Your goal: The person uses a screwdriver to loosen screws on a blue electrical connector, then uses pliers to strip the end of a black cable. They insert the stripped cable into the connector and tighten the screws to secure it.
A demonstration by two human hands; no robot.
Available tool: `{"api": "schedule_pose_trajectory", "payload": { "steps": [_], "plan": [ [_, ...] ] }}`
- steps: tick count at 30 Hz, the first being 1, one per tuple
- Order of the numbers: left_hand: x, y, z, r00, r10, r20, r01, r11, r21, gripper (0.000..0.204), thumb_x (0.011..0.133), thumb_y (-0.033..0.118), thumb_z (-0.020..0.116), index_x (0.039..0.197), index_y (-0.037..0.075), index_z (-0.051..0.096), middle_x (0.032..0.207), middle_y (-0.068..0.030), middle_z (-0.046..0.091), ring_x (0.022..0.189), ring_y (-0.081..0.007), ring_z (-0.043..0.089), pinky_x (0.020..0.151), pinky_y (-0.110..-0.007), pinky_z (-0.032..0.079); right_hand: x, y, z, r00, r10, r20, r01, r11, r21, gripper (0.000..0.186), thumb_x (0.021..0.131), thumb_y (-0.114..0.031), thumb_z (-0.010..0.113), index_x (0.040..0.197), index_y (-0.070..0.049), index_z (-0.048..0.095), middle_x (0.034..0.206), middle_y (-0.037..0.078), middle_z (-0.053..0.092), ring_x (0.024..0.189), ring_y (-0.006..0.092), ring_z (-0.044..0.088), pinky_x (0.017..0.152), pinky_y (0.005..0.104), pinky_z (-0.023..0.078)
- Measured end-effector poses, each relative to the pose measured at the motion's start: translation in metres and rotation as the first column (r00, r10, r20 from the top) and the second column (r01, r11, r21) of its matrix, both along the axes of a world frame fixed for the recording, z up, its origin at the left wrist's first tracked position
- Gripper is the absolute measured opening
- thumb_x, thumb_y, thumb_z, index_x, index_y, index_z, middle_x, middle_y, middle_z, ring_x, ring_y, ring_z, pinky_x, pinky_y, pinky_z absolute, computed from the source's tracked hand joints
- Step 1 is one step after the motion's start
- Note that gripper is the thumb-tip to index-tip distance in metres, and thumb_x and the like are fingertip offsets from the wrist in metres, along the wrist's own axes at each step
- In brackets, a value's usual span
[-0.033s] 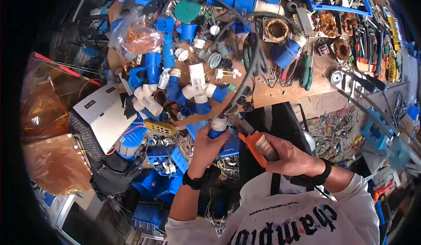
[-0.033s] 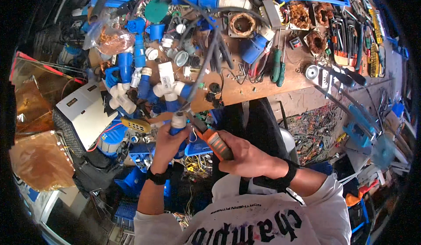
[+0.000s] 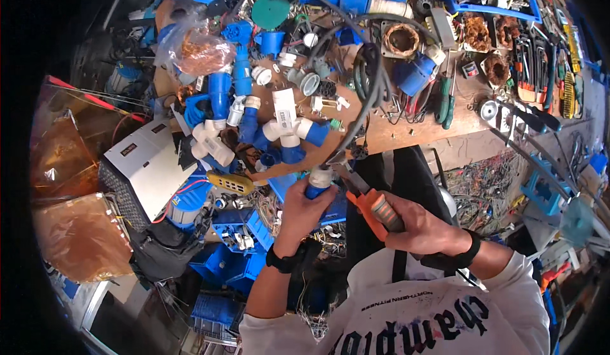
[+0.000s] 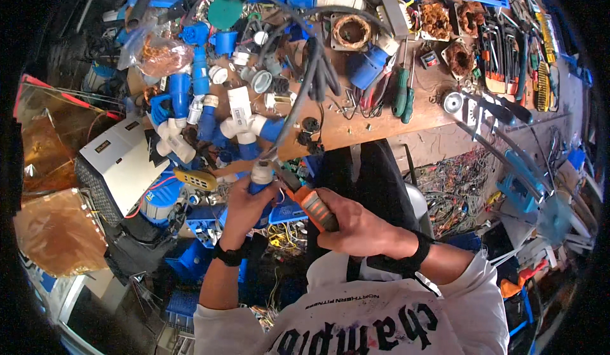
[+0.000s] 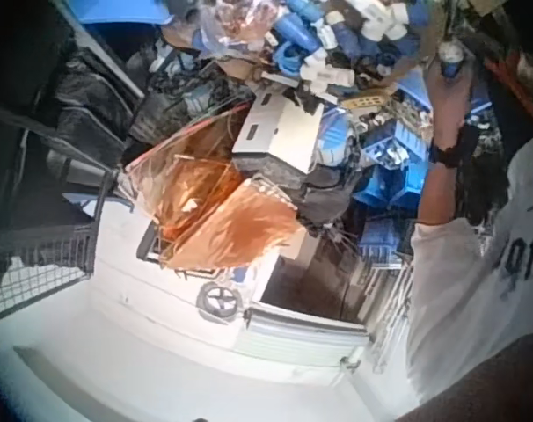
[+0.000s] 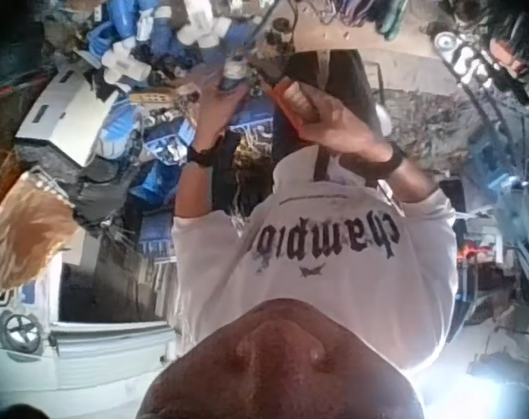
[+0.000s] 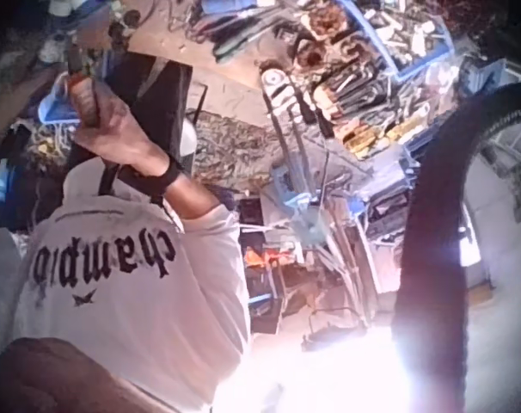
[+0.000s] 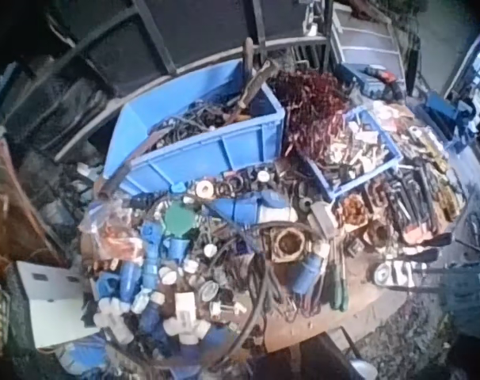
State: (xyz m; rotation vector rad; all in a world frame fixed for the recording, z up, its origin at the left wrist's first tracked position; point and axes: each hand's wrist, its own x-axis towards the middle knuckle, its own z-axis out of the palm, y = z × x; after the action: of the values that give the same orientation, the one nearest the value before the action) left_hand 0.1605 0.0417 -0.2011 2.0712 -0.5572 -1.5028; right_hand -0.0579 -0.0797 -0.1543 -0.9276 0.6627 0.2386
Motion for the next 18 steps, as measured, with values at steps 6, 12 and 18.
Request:
{"api": "schedule_pose_trajectory", "payload": {
  "steps": [6, 12, 18],
  "plan": [
    [-0.018, -0.023, 0.002, 0.989, -0.146, 0.004, 0.145, 0.983, 0.111, 0.028, 0.077, 0.021, 0.074, 0.09, -0.002, 0.065, 0.075, -0.0149, 0.065, 0.071, -0.0249, 0.065, 0.064, -0.036, 0.049, -0.019, 0.01, -0.004, 0.999, -0.032, -0.003, 0.032, 0.995, -0.099, 0.072, 0.068, -0.007, 0.063, 0.135, 0.001, 0.038, 0.107, 0.017, 0.051, 0.097, 0.0293, 0.053, 0.087, 0.0353, 0.043],
    [-0.026, -0.02, -0.007, 0.967, -0.214, 0.139, 0.221, 0.974, -0.039, 0.032, 0.074, 0.021, 0.076, 0.093, -0.002, 0.066, 0.079, -0.0183, 0.066, 0.071, -0.0305, 0.064, 0.067, -0.037, 0.05, -0.038, 0.006, -0.001, 0.99, 0.04, -0.133, -0.063, 0.983, -0.175, 0.074, 0.068, -0.008, 0.063, 0.136, 0.003, 0.036, 0.128, 0.022, 0.046, 0.119, 0.0354, 0.049, 0.101, 0.0377, 0.038],
    [-0.026, -0.015, -0.014, 0.976, -0.211, 0.051, 0.215, 0.972, -0.092, 0.033, 0.073, 0.02, 0.076, 0.094, -0.003, 0.066, 0.076, -0.0158, 0.066, 0.067, -0.0269, 0.063, 0.065, -0.035, 0.049, -0.042, -0.002, -0.008, 0.999, 0.049, -0.018, -0.053, 0.942, -0.33, 0.073, 0.066, -0.007, 0.062, 0.134, 0.003, 0.038, 0.137, 0.022, 0.04, 0.125, 0.0365, 0.045, 0.104, 0.0384, 0.036]
  ]
}}
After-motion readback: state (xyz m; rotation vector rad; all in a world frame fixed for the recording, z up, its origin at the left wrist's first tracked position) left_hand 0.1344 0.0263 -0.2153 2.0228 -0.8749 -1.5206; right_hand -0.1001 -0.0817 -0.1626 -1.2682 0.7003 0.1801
